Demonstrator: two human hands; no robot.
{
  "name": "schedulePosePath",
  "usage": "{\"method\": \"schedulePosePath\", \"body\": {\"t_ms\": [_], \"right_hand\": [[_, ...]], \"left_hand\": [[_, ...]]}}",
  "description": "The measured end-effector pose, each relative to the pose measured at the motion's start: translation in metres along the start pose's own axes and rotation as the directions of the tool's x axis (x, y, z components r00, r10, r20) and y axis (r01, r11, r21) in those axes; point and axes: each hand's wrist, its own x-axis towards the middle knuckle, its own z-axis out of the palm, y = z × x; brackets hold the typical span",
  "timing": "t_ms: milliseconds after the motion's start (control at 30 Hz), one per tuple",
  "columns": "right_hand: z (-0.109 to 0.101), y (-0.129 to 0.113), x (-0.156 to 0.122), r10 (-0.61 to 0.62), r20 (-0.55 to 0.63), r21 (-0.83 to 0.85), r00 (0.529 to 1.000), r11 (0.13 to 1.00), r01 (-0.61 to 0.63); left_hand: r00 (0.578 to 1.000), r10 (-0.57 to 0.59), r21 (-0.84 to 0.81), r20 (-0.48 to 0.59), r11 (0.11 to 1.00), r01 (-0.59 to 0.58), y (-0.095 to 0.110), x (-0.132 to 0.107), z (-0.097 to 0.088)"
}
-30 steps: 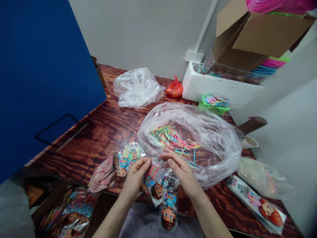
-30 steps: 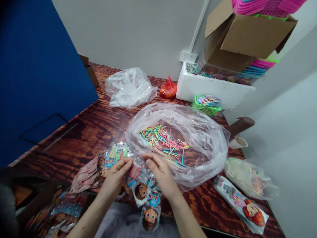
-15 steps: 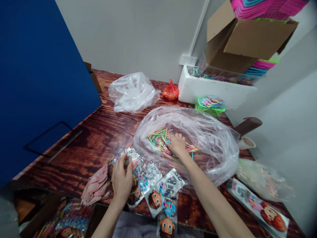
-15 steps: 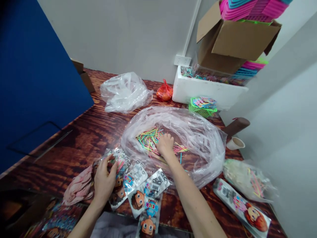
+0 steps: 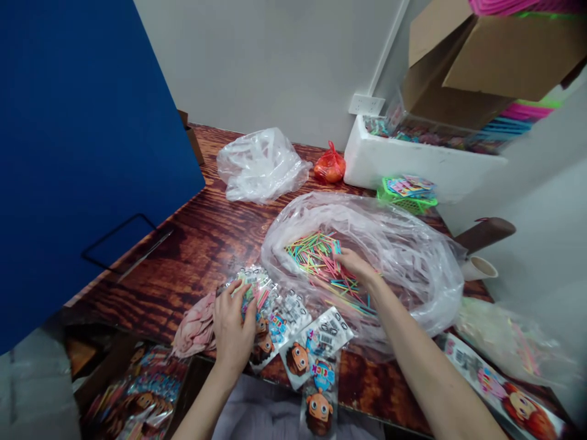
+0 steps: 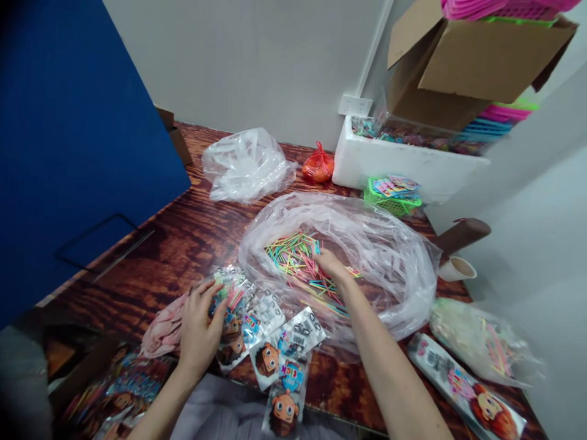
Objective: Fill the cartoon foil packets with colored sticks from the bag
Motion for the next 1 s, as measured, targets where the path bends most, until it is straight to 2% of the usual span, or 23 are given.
{"method": "schedulePosePath", "body": {"t_ms": [67,167,267,333,367,433,467,500,567,633,700,767,867,1000], "right_hand": [[-0.010,0.007,-0.004,0.034,0.103,0.216,0.994,0.975,-0.056],[-0.019,0.018,-0.014,0.042,0.221,0.464,0.974,0.874,-0.143],[-0.019,0.028,-0.026,0.011,0.281,0.625,0.960,0.757,-0.192],[-0.016,0.033,-0.033,-0.019,0.311,0.717,0.950,0.661,-0.222],[-0.014,0.034,-0.036,-0.039,0.327,0.763,0.944,0.600,-0.239],[-0.011,0.034,-0.041,-0.089,0.352,0.835,0.932,0.480,-0.269],[-0.009,0.033,-0.043,-0.113,0.365,0.855,0.924,0.435,-0.284],[-0.008,0.032,-0.046,-0.134,0.380,0.864,0.915,0.405,-0.300],[-0.004,0.029,-0.050,-0.168,0.421,0.858,0.892,0.394,-0.330],[0.000,0.028,-0.054,-0.201,0.467,0.842,0.861,0.397,-0.365],[0.004,0.027,-0.056,-0.227,0.499,0.830,0.836,0.404,-0.386],[0.006,0.026,-0.056,-0.227,0.513,0.821,0.828,0.412,-0.395],[0.006,0.022,-0.057,-0.198,0.543,0.801,0.816,0.416,-0.431],[0.005,0.016,-0.060,-0.152,0.556,0.803,0.817,0.353,-0.481]], "left_hand": [[0.999,0.046,0.020,0.007,0.999,-0.046,0.004,-0.002,-0.001],[0.995,0.096,-0.006,-0.006,0.995,-0.096,0.016,-0.002,0.003],[0.993,0.113,-0.147,0.038,0.983,-0.107,0.036,0.003,0.014],[0.984,0.109,-0.307,0.140,0.950,-0.061,0.054,0.011,0.027],[0.973,0.098,-0.401,0.209,0.916,-0.006,0.064,0.016,0.036],[0.930,0.015,-0.594,0.367,0.774,0.222,0.084,0.030,0.058],[0.887,-0.048,-0.660,0.460,0.650,0.377,0.093,0.037,0.071],[0.821,-0.147,-0.689,0.552,0.473,0.549,0.102,0.045,0.084],[0.749,-0.191,-0.677,0.634,0.330,0.658,0.117,0.059,0.111],[0.704,-0.192,-0.661,0.684,0.244,0.709,0.126,0.071,0.133],[0.683,-0.187,-0.661,0.706,0.171,0.731,0.131,0.080,0.149],[0.683,-0.184,-0.673,0.707,0.122,0.730,0.131,0.086,0.159],[0.688,-0.195,-0.681,0.699,0.112,0.723,0.127,0.088,0.165],[0.715,-0.240,-0.687,0.657,0.198,0.699,0.122,0.084,0.167]]}}
